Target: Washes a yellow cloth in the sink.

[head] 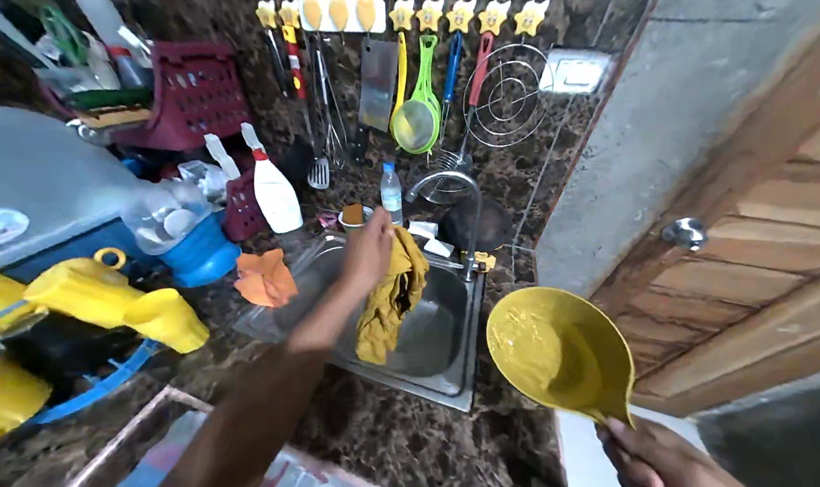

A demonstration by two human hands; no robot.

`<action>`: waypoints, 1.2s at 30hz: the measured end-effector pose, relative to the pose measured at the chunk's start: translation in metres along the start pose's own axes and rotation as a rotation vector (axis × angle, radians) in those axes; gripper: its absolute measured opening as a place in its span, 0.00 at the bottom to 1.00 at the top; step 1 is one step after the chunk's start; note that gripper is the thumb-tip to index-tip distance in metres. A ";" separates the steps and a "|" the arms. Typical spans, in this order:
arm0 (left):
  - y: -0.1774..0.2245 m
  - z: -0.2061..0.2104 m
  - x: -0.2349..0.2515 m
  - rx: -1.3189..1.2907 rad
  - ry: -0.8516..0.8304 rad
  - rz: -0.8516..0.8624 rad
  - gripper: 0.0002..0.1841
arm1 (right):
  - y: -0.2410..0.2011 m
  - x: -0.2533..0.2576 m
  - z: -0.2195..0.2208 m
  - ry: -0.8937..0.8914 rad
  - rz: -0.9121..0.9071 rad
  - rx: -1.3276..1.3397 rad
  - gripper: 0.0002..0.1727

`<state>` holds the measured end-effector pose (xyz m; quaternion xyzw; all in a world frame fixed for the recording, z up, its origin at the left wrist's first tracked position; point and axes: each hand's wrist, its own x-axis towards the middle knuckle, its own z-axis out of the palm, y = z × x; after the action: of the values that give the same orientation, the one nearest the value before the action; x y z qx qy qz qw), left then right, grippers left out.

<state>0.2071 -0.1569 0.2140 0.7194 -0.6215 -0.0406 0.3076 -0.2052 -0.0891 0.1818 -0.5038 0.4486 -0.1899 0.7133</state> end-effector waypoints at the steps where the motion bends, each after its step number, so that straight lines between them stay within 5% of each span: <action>1: -0.010 0.015 0.006 -0.010 -0.086 -0.020 0.15 | -0.003 0.015 0.012 0.007 -0.004 0.009 0.18; 4: -0.036 0.053 0.012 -0.157 -0.169 -0.053 0.15 | -0.015 0.052 0.048 0.065 0.009 -0.007 0.18; 6: -0.041 0.071 0.011 -0.511 -0.136 -0.179 0.18 | -0.024 0.073 0.071 0.121 0.030 -0.032 0.16; 12: -0.036 0.121 0.003 -1.404 -0.201 -0.924 0.15 | -0.034 0.124 0.113 0.206 -0.001 -0.211 0.13; 20: -0.047 0.149 -0.003 -1.469 -0.235 -1.109 0.17 | -0.054 0.153 0.136 0.309 0.009 -0.325 0.16; 23: -0.055 0.155 0.000 -1.281 -0.309 -1.017 0.14 | -0.055 0.161 0.137 0.300 -0.010 -0.190 0.14; 25: -0.073 0.167 -0.002 -0.945 -0.489 -0.717 0.07 | -0.051 0.166 0.138 0.292 -0.001 -0.069 0.13; 28: -0.104 0.187 -0.002 -0.068 -0.930 -0.254 0.26 | -0.044 0.169 0.139 0.282 0.021 0.001 0.12; 31: -0.120 0.211 -0.017 0.379 -1.099 -0.184 0.40 | -0.033 0.169 0.139 0.286 0.037 0.029 0.11; 36: -0.125 0.231 -0.022 0.480 -1.118 -0.134 0.26 | -0.021 0.166 0.126 0.296 0.044 0.053 0.10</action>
<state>0.2091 -0.2222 -0.0408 0.6758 -0.6340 -0.2900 -0.2392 -0.0097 -0.1485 0.1373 -0.4414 0.5548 -0.2580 0.6564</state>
